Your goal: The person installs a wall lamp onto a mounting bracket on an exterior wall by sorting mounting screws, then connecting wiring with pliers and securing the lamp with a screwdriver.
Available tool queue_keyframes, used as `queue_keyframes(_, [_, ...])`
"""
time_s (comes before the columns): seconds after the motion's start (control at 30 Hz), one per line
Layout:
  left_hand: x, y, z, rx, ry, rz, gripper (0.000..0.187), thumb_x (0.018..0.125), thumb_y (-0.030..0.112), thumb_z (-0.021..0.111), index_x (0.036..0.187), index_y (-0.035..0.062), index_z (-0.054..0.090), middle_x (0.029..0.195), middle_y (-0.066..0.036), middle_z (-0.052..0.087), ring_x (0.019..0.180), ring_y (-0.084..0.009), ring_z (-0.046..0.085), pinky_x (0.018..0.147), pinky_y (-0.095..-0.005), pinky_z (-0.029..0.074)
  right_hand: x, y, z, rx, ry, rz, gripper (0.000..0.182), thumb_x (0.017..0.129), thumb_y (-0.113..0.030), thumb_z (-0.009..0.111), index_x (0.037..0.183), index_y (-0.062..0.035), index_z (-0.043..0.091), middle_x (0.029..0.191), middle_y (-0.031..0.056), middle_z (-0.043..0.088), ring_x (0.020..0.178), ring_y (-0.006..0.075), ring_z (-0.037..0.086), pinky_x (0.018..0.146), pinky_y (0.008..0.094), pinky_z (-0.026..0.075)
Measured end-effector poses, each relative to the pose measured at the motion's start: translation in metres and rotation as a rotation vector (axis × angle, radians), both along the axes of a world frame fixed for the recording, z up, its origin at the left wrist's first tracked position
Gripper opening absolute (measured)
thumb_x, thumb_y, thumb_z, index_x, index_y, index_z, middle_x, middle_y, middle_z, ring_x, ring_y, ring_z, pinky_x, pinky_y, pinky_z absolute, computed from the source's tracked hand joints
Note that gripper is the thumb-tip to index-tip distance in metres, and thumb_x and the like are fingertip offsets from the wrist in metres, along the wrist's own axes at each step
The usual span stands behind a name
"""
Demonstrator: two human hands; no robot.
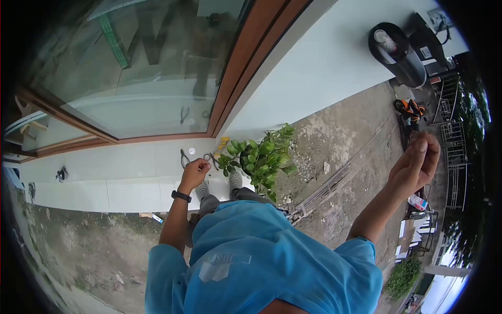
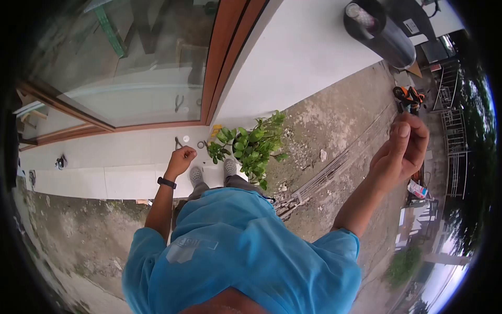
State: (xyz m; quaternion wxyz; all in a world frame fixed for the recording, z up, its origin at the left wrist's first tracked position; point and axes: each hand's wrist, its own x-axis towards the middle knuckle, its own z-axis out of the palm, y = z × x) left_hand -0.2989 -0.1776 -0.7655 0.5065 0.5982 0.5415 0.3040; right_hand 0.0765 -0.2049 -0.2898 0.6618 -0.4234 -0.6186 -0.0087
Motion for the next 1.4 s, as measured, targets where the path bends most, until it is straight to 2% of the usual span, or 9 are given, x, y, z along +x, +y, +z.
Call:
queue_keyframes(0.07, [-0.011,-0.023,-0.022,-0.060,0.150,-0.001,0.022,0.090,0.026,0.071,0.097,0.0051,0.072,0.087,-0.013,0.075,0.079,-0.0291,0.072,0.073,-0.0388,0.056,-0.045,-0.007,-0.108,-0.481,-0.031,0.482,0.008,0.096,-0.004,0.066,0.102,0.0011,0.064,0.093,0.0079,0.064,0.078,0.0097,0.054,0.076,0.0247,0.044])
queue_keyframes(0.2, [-0.022,-0.085,-0.094,-0.291,0.203,0.077,0.023,0.089,0.026,0.072,0.098,0.0052,0.073,0.090,-0.013,0.075,0.085,-0.0287,0.073,0.077,-0.0392,0.056,-0.118,-0.019,-0.344,-1.675,-0.269,0.552,0.028,0.092,-0.009,0.072,0.118,-0.0019,0.065,0.099,0.0037,0.068,0.083,0.0095,0.061,0.075,0.0249,0.049])
queue_keyframes(0.37, [0.011,-0.146,-0.187,-0.466,0.022,0.529,0.024,0.091,0.028,0.069,0.097,0.0054,0.074,0.086,-0.011,0.074,0.081,-0.0254,0.072,0.073,-0.0377,0.055,-0.152,-0.023,-0.593,-1.833,-0.371,0.803,0.027,0.089,-0.020,0.074,0.108,-0.0006,0.071,0.094,0.0074,0.073,0.085,0.0160,0.069,0.077,0.0322,0.055])
queue_keyframes(0.53, [0.087,-0.179,-0.271,-0.668,-0.462,1.005,0.011,0.096,0.011,0.067,0.102,0.0029,0.070,0.078,0.000,0.065,0.071,-0.0037,0.054,0.063,-0.0221,0.043,-0.188,0.040,-0.876,-1.680,-0.683,0.492,0.031,0.083,-0.024,0.076,0.105,-0.0028,0.071,0.093,0.0120,0.075,0.088,0.0270,0.072,0.081,0.0373,0.056])
queue_keyframes(0.77, [0.142,-0.180,-0.338,-0.798,-0.691,1.004,0.017,0.099,0.015,0.068,0.109,0.0015,0.067,0.083,0.002,0.065,0.069,-0.0024,0.051,0.062,-0.0204,0.043,-0.224,0.104,-1.081,-1.321,-0.866,0.049,0.039,0.085,-0.029,0.076,0.112,-0.0030,0.066,0.120,0.0205,0.063,0.103,0.0372,0.067,0.090,0.0459,0.055])
queue_keyframes(0.87, [0.129,-0.172,-0.335,-0.760,-0.716,0.992,0.020,0.099,0.016,0.067,0.113,0.0016,0.066,0.083,0.001,0.065,0.070,-0.0031,0.054,0.062,-0.0207,0.044,-0.226,0.117,-1.112,-1.369,-0.899,0.087,0.033,0.088,-0.024,0.075,0.111,-0.0029,0.065,0.118,0.0196,0.063,0.098,0.0357,0.067,0.085,0.0441,0.055])
queue_keyframes(1.0, [0.122,-0.169,-0.334,-0.729,-0.831,1.200,0.020,0.101,0.018,0.066,0.113,0.0022,0.066,0.082,0.004,0.062,0.069,-0.0021,0.052,0.061,-0.0196,0.043,-0.245,0.089,-1.054,-1.546,-0.055,0.290,0.014,0.093,-0.016,0.071,0.100,-0.0071,0.063,0.091,0.0053,0.067,0.086,0.0225,0.065,0.075,0.0386,0.052])
queue_keyframes(1.13, [0.068,-0.141,-0.299,-0.562,-0.777,1.384,0.022,0.103,0.021,0.063,0.116,0.0037,0.064,0.085,0.004,0.062,0.069,-0.0025,0.051,0.062,-0.0194,0.043,-0.264,0.051,-0.868,-1.820,1.236,0.795,0.010,0.097,-0.022,0.061,0.099,-0.0125,0.060,0.093,0.0005,0.063,0.084,0.0187,0.060,0.084,0.0386,0.046])
queue_keyframes(1.4, [-0.051,-0.077,-0.043,-0.269,-0.877,0.663,0.036,0.104,0.015,0.058,0.138,0.0044,0.056,0.119,-0.006,0.065,0.100,-0.0107,0.060,0.079,-0.0263,0.052,-0.254,0.045,-0.531,-1.896,1.371,1.242,0.040,0.090,-0.030,0.049,0.116,-0.0021,0.062,0.101,0.0061,0.066,0.096,0.0242,0.059,0.085,0.0382,0.045])
